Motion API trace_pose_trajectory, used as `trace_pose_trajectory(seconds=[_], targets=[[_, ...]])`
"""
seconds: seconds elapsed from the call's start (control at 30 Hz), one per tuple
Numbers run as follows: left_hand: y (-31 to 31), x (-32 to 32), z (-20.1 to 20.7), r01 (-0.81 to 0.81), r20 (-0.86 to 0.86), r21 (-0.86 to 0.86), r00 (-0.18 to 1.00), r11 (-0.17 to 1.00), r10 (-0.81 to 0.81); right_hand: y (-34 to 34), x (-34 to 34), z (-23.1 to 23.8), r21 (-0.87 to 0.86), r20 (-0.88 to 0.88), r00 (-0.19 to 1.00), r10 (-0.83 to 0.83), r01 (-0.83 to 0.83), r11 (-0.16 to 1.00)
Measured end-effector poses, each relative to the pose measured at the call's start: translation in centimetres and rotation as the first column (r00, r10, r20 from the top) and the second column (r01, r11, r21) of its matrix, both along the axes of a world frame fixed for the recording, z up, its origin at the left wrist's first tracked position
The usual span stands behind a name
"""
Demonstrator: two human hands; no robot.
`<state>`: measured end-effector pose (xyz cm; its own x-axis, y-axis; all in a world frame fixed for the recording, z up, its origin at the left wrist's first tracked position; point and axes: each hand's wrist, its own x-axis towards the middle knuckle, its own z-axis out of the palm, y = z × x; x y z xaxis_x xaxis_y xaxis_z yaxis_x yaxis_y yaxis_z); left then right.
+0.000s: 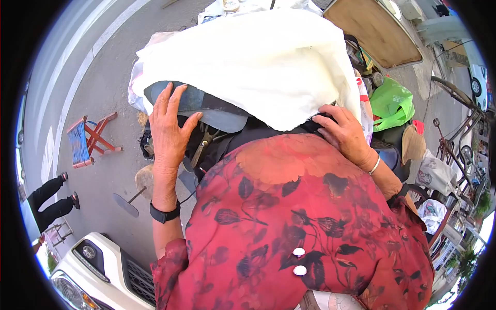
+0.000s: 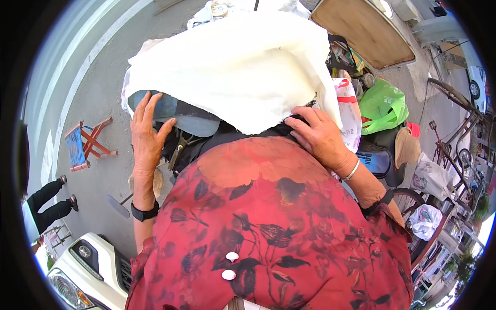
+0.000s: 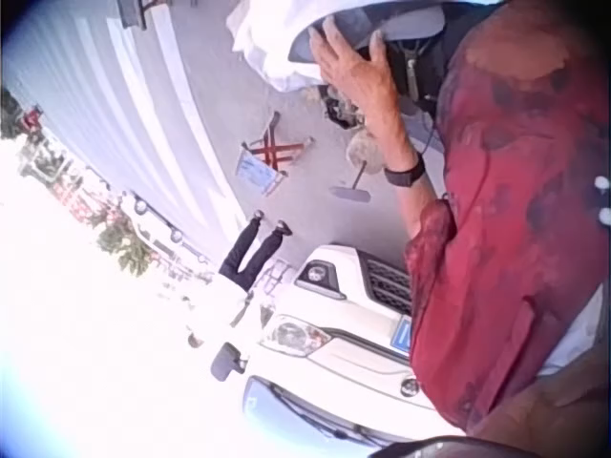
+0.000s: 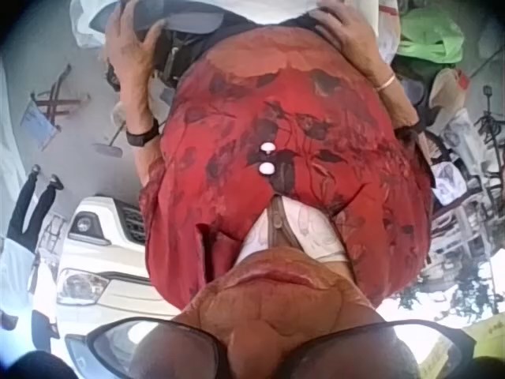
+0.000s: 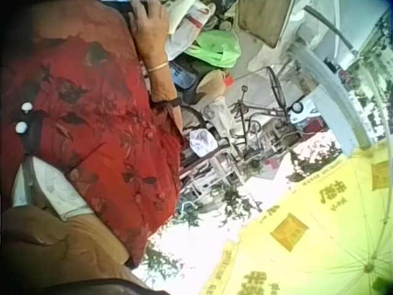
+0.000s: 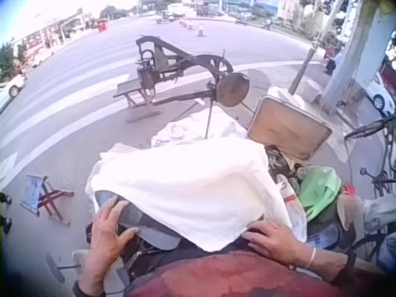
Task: Cutting a white sheet of fabric to match the shape of a shoe insole using scissors at an outdoor shoe repair workstation.
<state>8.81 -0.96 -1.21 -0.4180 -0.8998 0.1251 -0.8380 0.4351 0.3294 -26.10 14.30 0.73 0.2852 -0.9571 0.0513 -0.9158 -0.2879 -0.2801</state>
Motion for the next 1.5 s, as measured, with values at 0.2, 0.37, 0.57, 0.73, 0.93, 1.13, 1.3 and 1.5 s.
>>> trace_pose_trajectory(seconds=[0.2,0.37,0.57,0.73,0.93,1.13,1.3,1.5], targets=[[-1.5,1.1,1.4,0.092,0.140,-0.035,0.986,0.995,-0.086,-2.0,0.3,0.7,0.014,0.276,0.949,-0.149,0.151,0.988],[-2.8,2.4,1.3,0.056,0.077,0.031,0.995,0.998,-0.058,-6.1,3.6,2.8,0.026,0.423,0.897,-0.128,0.129,0.991],[-3.2,4.5,0.9,-0.059,-0.294,0.163,0.950,0.985,0.106,-11.5,9.1,2.8,-0.016,0.429,0.890,0.153,-0.162,0.987],[-2.3,5.3,0.7,-0.143,-0.570,0.402,0.734,0.904,0.369,-14.0,11.7,1.8,0.005,0.355,0.898,0.259,-0.279,0.960],[0.0,6.4,7.7,0.116,-0.745,0.590,0.458,0.799,0.484,-15.5,12.3,3.8,0.052,0.555,0.818,0.151,-0.216,0.975],[-1.6,5.3,12.1,0.267,-0.912,0.286,0.371,0.920,0.176,-17.2,12.8,7.8,0.115,0.726,0.654,0.215,-0.422,0.899],[-2.9,2.7,11.5,0.314,-0.961,0.268,0.027,0.911,0.274,-17.3,10.3,8.9,0.243,0.851,0.524,0.029,-0.443,0.863],[1.1,-2.2,5.9,0.428,-0.686,0.688,0.124,0.585,0.717,-18.5,3.0,8.1,0.204,0.925,0.362,-0.117,-0.212,0.956]])
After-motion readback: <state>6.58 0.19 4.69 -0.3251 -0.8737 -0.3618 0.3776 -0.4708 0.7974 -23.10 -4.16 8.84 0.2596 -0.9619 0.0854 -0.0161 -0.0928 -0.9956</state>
